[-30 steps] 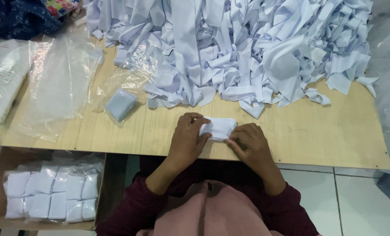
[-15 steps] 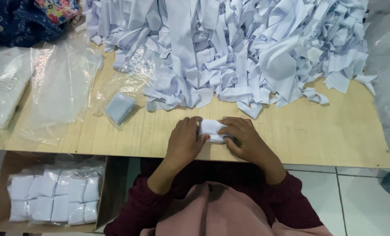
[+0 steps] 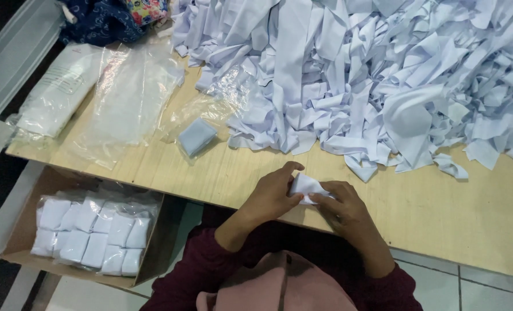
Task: The person folds white fabric pieces on a wooden table, aligning edges and rolling them into compact bundles. The person places the folded bundles into clear plastic bags. The workspace contains a large pile of loose fabric and a box of pre-packaged items.
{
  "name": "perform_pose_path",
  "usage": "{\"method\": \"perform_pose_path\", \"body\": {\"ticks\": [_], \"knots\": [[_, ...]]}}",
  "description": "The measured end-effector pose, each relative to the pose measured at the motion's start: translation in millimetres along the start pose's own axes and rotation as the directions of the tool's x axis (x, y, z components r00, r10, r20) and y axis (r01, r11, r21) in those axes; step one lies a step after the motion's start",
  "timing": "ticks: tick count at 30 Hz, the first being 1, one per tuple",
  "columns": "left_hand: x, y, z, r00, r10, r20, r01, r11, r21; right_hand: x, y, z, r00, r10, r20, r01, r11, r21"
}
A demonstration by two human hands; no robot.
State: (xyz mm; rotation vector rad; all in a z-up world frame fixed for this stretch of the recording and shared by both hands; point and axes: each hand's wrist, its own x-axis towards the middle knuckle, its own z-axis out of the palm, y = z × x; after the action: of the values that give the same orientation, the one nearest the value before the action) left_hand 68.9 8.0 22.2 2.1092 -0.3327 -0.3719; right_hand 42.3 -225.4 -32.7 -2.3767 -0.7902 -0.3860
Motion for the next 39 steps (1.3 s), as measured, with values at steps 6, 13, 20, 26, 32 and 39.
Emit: {"method": "perform_pose_path", "body": {"ticks": [6, 13, 20, 26, 32, 39], "knots": [[-3.5, 13.8, 0.5, 0.998, 0.044, -0.042, -0.048, 0.993, -0.111, 5.8, -9.4, -8.3, 0.999, 0.033, -0.013, -0.032, 0.999, 0.029], [1.8, -3.8, 8.7, 0.997, 0.002, -0.079, -0.044, 0.845, -0.532, 18.1, -22.5, -17.9, 0.993, 0.119, -0.021, -0.112, 0.967, 0.229], [1.5, -21.0, 19.8, 0.987, 0.106, -0.117, -0.157, 0.708, -0.689, 8.4, -15.6, -5.6, 0.935, 0.355, 0.015, -0.294, 0.749, 0.594], [2.7, -20.2, 12.9, 0.908, 0.327, -0.264, -0.419, 0.747, -0.516, 13.2, -20.6, -16.7, 0.813, 0.569, 0.127, -0.421, 0.423, 0.802], [4.0, -23.9, 15.3, 0.713, 0.669, -0.211, -0.548, 0.719, 0.428, 11.5, -14.9, -28.5, 0.974, 0.114, -0.198, -0.119, 0.993, -0.014], [-2.7, -22.9, 23.6, 0.847, 0.498, -0.189, -0.423, 0.844, 0.329, -17.2, -12.2, -39.2, 0.888, 0.361, -0.286, -0.372, 0.928, 0.015]]}}
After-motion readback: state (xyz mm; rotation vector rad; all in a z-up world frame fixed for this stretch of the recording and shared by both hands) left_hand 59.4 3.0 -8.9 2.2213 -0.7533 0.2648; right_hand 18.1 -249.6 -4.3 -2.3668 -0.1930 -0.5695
